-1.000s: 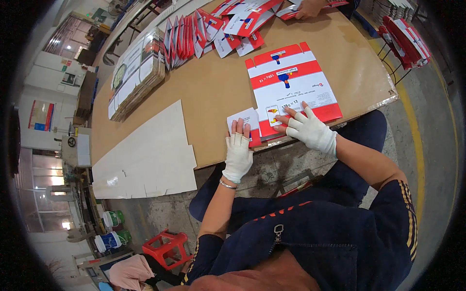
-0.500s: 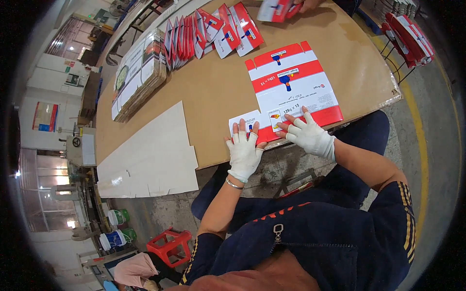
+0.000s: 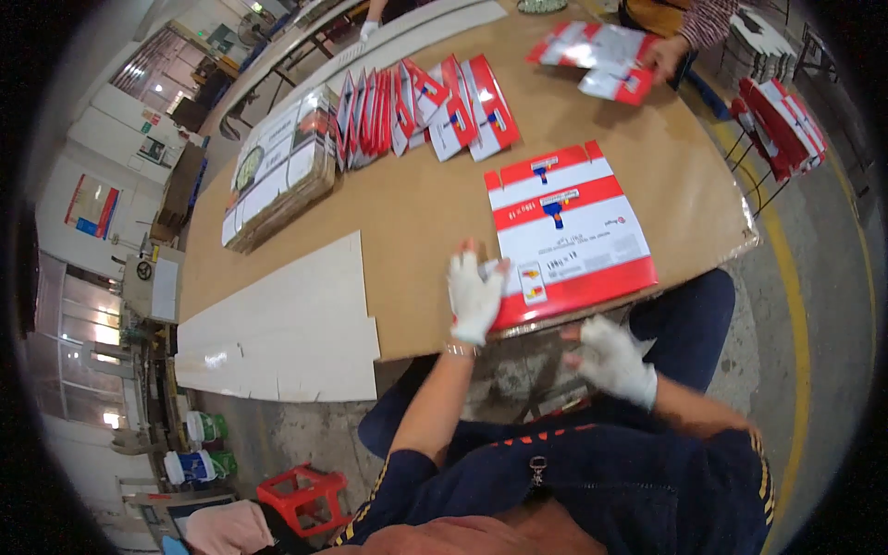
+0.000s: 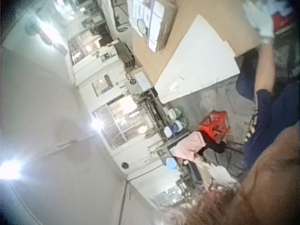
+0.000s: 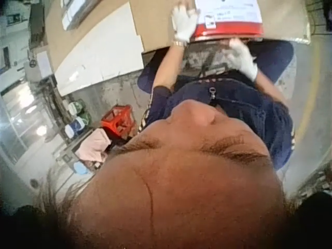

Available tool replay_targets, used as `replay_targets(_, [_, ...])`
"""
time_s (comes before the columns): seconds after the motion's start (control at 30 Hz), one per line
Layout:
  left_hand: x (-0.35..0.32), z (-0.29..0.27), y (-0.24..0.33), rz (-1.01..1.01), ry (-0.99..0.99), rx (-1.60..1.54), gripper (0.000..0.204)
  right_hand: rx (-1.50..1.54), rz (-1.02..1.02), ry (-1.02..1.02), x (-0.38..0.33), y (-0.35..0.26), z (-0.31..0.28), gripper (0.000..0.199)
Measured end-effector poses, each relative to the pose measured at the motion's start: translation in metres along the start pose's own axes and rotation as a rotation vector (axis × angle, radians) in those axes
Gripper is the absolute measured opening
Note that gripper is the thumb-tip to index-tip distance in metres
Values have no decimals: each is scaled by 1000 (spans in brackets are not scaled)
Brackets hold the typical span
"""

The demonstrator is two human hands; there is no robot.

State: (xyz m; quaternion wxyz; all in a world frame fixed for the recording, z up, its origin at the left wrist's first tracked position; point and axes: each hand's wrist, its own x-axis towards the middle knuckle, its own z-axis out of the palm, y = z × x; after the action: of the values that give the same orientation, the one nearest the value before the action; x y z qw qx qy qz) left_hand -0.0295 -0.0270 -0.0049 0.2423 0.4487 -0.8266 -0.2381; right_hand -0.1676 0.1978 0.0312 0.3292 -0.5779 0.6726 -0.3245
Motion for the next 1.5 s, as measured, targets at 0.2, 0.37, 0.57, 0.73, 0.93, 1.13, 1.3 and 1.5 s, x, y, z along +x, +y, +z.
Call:
replay_targets(0.2, [-85, -18, 59, 125, -409, -568, 80, 857, 372, 564, -9, 14, 17, 37])
replay_targets(0.37, [-73, -103, -52, 226, -143, 304, 91, 181, 392, 651, 32, 91, -119, 13])
replay_targets(0.57, [-134, -176, -147, -293, -218, 675, 107, 267, 197, 609, 212, 142, -174, 28])
replay_targets(0.73, [-144, -172, -168, -224, -68, 803, 81, -18, 164, 417, 379, 117, -149, 24])
replay_targets(0.93, [-114, -219, -104, -54, 335, 575, 8, -429, -88, 887, 370, 52, -111, 29])
replay_targets(1.13, [-116, -155, 0, 409, -46, 375, 8, -597, -999, -112, 152, -113, -6, 42])
replay_targets(1.3, [-128, -141, 22, 371, -232, -44, 62, -510, -756, -4, 88, -48, 2, 15])
replay_targets(1.5, [-104, -119, -58, 422, -452, 286, 85, -100, -241, 88, 18, 6, -61, 25])
